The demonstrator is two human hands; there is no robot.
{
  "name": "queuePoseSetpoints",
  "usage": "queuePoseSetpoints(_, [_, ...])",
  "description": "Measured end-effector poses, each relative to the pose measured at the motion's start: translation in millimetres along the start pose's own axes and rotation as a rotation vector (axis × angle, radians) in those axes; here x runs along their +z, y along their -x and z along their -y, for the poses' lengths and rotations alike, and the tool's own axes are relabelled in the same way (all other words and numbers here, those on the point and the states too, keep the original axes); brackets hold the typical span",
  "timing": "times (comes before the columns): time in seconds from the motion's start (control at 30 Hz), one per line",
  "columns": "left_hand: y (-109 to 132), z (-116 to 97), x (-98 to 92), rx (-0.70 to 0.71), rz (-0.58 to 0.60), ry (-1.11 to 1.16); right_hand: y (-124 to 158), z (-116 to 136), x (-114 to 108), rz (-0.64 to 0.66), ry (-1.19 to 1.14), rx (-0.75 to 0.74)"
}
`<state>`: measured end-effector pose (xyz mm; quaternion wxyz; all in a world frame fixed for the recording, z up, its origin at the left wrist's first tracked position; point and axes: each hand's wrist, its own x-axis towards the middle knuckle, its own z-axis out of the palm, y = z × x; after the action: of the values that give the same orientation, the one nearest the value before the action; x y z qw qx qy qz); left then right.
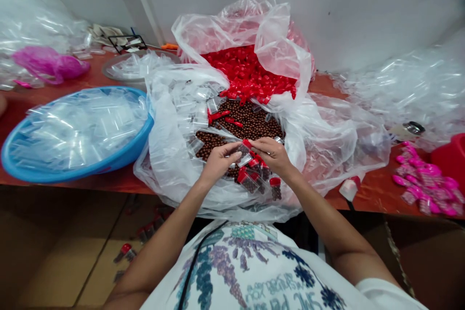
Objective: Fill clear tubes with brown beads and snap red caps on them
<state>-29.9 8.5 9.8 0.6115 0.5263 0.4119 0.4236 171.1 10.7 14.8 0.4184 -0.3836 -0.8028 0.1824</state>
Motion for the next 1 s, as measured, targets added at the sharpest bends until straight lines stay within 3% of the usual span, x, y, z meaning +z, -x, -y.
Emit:
queuePoseSetpoints(0.13, [0.2,-3.7,4.1,0.001,-0.045,0.043,1.0,4.6,0.8,0.084,0.171,-0.026])
queuePoseSetpoints(0.3, [0.0,-11.2,14.3,-0.074,-0.014,0.243,6.7,10.4,12.6,0.04,0.378,-0.003])
queuePoseSetpoints(0.43, [-1.0,-11.3,25.7,-0.242,-0.012,0.409,8.0,21.1,15.3,0.1,0.386,0.017])
queuePoseSetpoints(0.53, [-0.8,-10.0,31.1,-0.272,-0.048,0.461,10.2,28.3,13.6,0.118,0.323,0.035])
queuePoseSetpoints(0.7, [1.2,-8.9,32.2,-0.19,-0.11,0.466,22.3,27.5,11.5,-0.05,0.153,0.369])
queuePoseSetpoints(0.83, [3.0,-5.3,38.2,-0.163,-0.128,0.35,25.6,31.5,14.9,-0.023,0.054,0.308])
queuePoseSetpoints(0.9, [4.3,-4.2,41.6,-0.132,-0.144,0.316,25.8,35.8,18.3,-0.113,-0.023,0.298])
queuePoseSetpoints(1.0, [6.8,-5.2,42.9,-0.084,-0.164,0.323,29.1,38.5,23.9,-0.32,-0.139,0.479])
